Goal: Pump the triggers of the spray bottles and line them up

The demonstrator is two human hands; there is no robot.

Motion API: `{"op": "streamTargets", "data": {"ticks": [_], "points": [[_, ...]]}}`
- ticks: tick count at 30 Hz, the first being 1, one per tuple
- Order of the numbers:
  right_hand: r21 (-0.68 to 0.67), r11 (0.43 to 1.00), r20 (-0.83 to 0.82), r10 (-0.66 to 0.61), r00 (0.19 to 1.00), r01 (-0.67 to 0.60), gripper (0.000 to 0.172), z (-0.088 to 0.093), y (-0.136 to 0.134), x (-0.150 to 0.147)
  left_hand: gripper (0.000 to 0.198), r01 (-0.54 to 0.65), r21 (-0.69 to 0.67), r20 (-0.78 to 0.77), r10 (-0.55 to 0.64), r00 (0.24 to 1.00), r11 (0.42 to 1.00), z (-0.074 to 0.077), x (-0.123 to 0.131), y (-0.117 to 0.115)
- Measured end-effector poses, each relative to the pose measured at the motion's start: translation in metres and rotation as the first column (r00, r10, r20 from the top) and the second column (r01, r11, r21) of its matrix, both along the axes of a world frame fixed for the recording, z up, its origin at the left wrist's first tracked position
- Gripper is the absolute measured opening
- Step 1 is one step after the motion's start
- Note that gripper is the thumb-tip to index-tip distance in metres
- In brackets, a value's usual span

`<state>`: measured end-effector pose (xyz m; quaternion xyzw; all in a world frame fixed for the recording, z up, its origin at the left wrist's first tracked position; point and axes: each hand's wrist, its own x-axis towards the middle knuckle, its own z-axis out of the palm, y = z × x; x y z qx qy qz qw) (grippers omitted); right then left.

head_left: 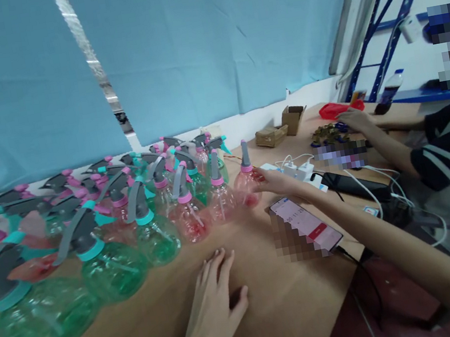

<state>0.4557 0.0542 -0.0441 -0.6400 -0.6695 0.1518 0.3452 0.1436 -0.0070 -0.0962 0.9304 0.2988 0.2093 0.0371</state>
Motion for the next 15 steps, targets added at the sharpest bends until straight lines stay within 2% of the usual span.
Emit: {"op": "streamTargets", "data": {"ticks": [4,7,11,15], "points": [[0.007,0.999,-0.017,0.037,0.999,-0.036,0.057,-0.004,0.005,-0.001,0.052,0.005,0.016,0.0,-0.005,1.0,1.0,0.0,-0.001,0.0],[0.022,0.999,-0.015,0.043,0.999,-0.042,0.065,-0.006,0.004,-0.002,0.052,0.008,0.012,-0.007,-0.007,1.0,1.0,0.0,0.0,0.0],[0.082,0.995,0.014,-0.055,0.998,0.053,0.08,-0.01,-0.011,-0.01,0.051,-0.005,0.004,0.004,0.005,1.0,1.0,-0.001,0.0,-0.001],[0.164,0.966,-0.01,-0.2,0.98,0.199,0.078,-0.014,-0.04,-0.029,0.051,-0.003,-0.006,0.001,0.003,1.0,1.0,-0.003,0.0,-0.002]]}}
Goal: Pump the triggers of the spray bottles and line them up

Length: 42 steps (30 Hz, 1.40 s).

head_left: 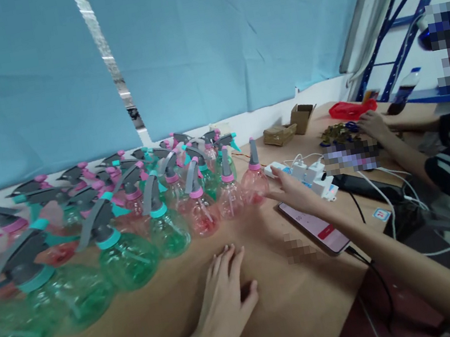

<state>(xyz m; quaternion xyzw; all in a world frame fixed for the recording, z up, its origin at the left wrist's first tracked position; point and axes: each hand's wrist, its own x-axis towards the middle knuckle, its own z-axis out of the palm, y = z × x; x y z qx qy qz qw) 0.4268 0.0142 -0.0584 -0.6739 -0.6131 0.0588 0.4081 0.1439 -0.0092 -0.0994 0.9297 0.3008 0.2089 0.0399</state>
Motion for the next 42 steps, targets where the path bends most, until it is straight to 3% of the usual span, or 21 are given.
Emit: {"op": "streamTargets", "data": {"ticks": [2,5,11,13,15,20,23,27,30,32,34,37,42], "points": [[0.027,0.999,0.001,-0.039,0.999,0.039,0.077,0.001,-0.017,-0.013,0.051,0.001,-0.018,-0.006,-0.001,1.0,1.0,0.0,0.0,-0.001],[0.062,0.998,0.035,0.03,0.999,-0.032,0.071,0.009,-0.04,-0.039,0.05,0.005,-0.048,-0.009,-0.006,1.0,0.999,0.0,0.0,-0.003],[0.086,0.962,0.018,0.257,0.966,-0.257,0.033,0.03,-0.072,-0.112,0.048,-0.005,-0.076,0.024,0.006,1.0,0.997,0.002,-0.023,-0.008],[0.059,0.92,0.034,0.387,0.921,-0.388,0.031,0.032,-0.073,-0.139,0.047,-0.041,-0.093,0.016,0.043,0.999,0.995,0.004,-0.044,-0.009],[0.046,0.839,0.053,0.539,0.84,-0.542,0.029,0.028,-0.07,-0.167,0.046,-0.091,-0.108,0.025,0.094,0.995,0.99,0.006,-0.072,-0.01],[-0.041,0.643,0.083,0.765,0.639,-0.765,0.028,0.002,-0.055,-0.238,0.029,-0.247,-0.222,0.114,0.276,0.954,0.943,0.022,-0.155,-0.026],[-0.115,0.59,0.131,0.807,0.576,-0.799,0.029,-0.011,-0.054,-0.279,0.025,-0.397,-0.298,0.155,0.455,0.877,0.868,0.038,-0.208,-0.038],[-0.162,0.532,0.141,0.846,0.514,-0.831,0.03,-0.02,-0.055,-0.321,0.025,-0.568,-0.354,0.296,0.665,0.686,0.743,0.06,-0.28,-0.049],[-0.163,0.522,0.14,0.852,0.504,-0.837,0.03,-0.023,-0.053,-0.346,0.028,-0.626,-0.398,0.448,0.738,0.505,0.671,0.072,-0.329,-0.051],[-0.166,0.511,0.142,0.859,0.493,-0.843,0.03,-0.025,-0.053,-0.36,0.028,-0.679,-0.351,0.567,0.724,0.394,0.645,0.076,-0.357,-0.049],[-0.168,0.498,0.14,0.867,0.479,-0.851,0.03,-0.024,-0.053,-0.373,0.029,-0.76,-0.299,0.616,0.724,0.309,0.578,0.076,-0.377,-0.045],[-0.165,0.474,0.144,0.879,0.455,-0.865,0.029,-0.02,-0.056,-0.391,0.04,-0.848,-0.24,0.607,0.755,0.248,0.472,0.074,-0.396,-0.037],[-0.15,0.438,0.159,0.896,0.415,-0.886,0.029,-0.018,-0.061,-0.416,0.057,-0.876,-0.208,0.527,0.804,0.275,0.436,0.073,-0.399,-0.021]]}}
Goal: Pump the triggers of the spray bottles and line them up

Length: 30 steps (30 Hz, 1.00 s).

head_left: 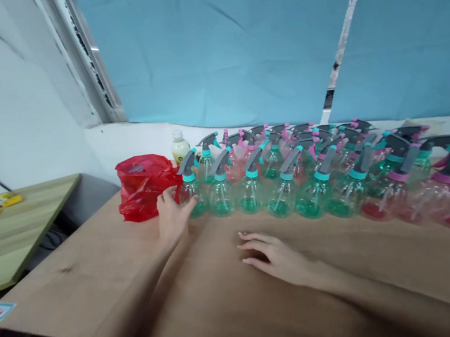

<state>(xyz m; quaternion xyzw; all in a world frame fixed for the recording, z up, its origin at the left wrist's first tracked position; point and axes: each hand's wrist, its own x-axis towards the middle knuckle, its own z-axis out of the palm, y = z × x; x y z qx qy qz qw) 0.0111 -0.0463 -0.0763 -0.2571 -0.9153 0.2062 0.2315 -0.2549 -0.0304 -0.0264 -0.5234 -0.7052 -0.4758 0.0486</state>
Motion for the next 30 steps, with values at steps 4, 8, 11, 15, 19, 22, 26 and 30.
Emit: {"op": "streamTargets", "data": {"ticks": [4,8,11,15,19,22,26,30], "points": [[0.023,0.999,-0.002,0.028,1.0,-0.028,0.031,-0.004,-0.003,-0.008,0.064,0.016,-0.064,-0.04,-0.018,0.999,0.998,0.002,0.004,0.011],[0.032,0.999,0.009,0.033,0.999,-0.033,0.032,-0.005,-0.006,-0.006,0.064,0.03,-0.103,-0.06,-0.036,0.998,0.994,0.002,0.002,0.018],[0.023,0.999,0.018,0.042,0.999,-0.043,0.035,-0.002,-0.009,-0.001,0.063,0.027,-0.122,-0.07,-0.036,0.997,0.992,0.005,0.0,0.016],[0.01,0.999,0.043,0.041,0.998,-0.041,0.039,0.001,-0.012,0.007,0.065,0.018,-0.141,-0.079,-0.029,0.996,0.99,0.011,-0.002,0.003],[0.01,0.999,0.062,0.047,0.997,-0.048,0.04,0.004,-0.015,0.017,0.062,-0.007,-0.163,-0.115,-0.012,0.993,0.987,0.013,0.001,-0.02],[-0.004,0.999,0.078,0.053,0.996,-0.053,0.039,0.006,-0.017,0.027,0.055,0.028,-0.122,-0.191,-0.051,0.98,0.992,0.006,0.009,-0.04],[-0.058,0.998,0.066,0.02,0.998,-0.016,0.045,0.007,-0.02,0.043,0.057,0.073,-0.137,-0.207,-0.101,0.973,0.988,-0.003,0.042,-0.069],[-0.156,0.983,0.01,-0.097,0.995,0.098,0.069,0.002,-0.022,0.059,0.053,0.155,-0.209,-0.211,-0.199,0.957,0.966,-0.006,0.094,-0.088]]}}
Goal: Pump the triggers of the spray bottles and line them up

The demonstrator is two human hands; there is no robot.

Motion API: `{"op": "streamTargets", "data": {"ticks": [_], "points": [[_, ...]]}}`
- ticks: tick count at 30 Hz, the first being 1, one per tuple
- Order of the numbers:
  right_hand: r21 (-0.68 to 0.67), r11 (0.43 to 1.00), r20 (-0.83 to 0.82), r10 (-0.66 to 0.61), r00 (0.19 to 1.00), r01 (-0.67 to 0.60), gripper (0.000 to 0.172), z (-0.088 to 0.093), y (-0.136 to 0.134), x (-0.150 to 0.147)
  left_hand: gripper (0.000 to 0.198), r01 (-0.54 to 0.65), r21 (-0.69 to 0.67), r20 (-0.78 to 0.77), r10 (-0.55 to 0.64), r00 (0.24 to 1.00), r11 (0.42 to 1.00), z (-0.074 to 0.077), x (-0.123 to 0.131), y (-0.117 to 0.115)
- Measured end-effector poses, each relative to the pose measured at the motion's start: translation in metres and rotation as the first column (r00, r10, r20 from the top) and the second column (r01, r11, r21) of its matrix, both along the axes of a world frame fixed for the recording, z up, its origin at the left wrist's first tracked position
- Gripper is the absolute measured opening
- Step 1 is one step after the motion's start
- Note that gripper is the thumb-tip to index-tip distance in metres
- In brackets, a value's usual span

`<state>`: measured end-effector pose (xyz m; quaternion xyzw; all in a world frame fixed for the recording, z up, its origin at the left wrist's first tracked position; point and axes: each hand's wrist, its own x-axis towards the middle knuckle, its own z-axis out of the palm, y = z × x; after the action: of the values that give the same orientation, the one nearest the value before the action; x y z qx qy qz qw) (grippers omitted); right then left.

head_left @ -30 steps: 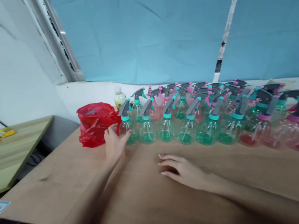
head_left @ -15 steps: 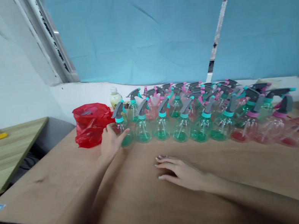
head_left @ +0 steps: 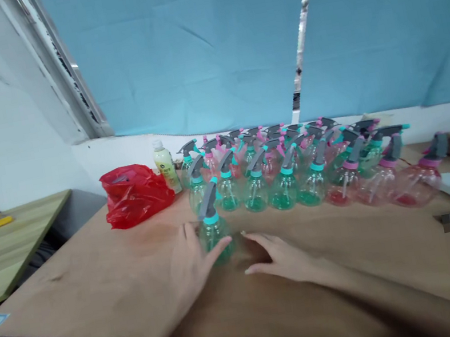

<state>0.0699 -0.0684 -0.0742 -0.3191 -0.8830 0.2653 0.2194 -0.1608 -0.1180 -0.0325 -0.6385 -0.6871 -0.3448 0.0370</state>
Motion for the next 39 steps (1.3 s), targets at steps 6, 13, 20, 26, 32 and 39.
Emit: {"op": "streamTargets", "data": {"ticks": [6,13,20,26,32,39], "points": [[-0.082,0.99,-0.19,-0.127,0.973,0.114,0.091,0.002,0.002,0.03,0.06,0.143,-0.07,0.026,-0.142,0.99,0.987,0.003,0.074,0.01],[-0.088,0.977,-0.325,-0.214,0.921,0.196,0.081,0.012,0.007,0.072,0.065,0.216,-0.158,-0.055,-0.227,0.972,0.963,0.011,0.142,0.025],[-0.112,0.968,-0.329,-0.249,0.911,0.224,0.085,0.011,0.013,0.096,0.053,0.428,-0.264,0.103,-0.416,0.904,0.864,0.028,0.145,0.043],[-0.098,0.975,-0.266,-0.216,0.939,0.197,0.088,0.017,0.021,0.099,0.066,0.642,-0.131,0.264,-0.598,0.757,0.755,0.049,0.158,0.075],[-0.082,0.984,-0.271,-0.174,0.947,0.157,0.099,0.022,0.027,0.091,0.042,0.759,0.006,0.432,-0.686,0.585,0.651,0.047,0.172,0.092],[-0.059,0.997,-0.172,-0.06,0.983,0.051,0.096,0.009,0.042,0.108,0.039,0.752,0.037,0.523,-0.654,0.546,0.658,0.034,0.168,0.096]]}}
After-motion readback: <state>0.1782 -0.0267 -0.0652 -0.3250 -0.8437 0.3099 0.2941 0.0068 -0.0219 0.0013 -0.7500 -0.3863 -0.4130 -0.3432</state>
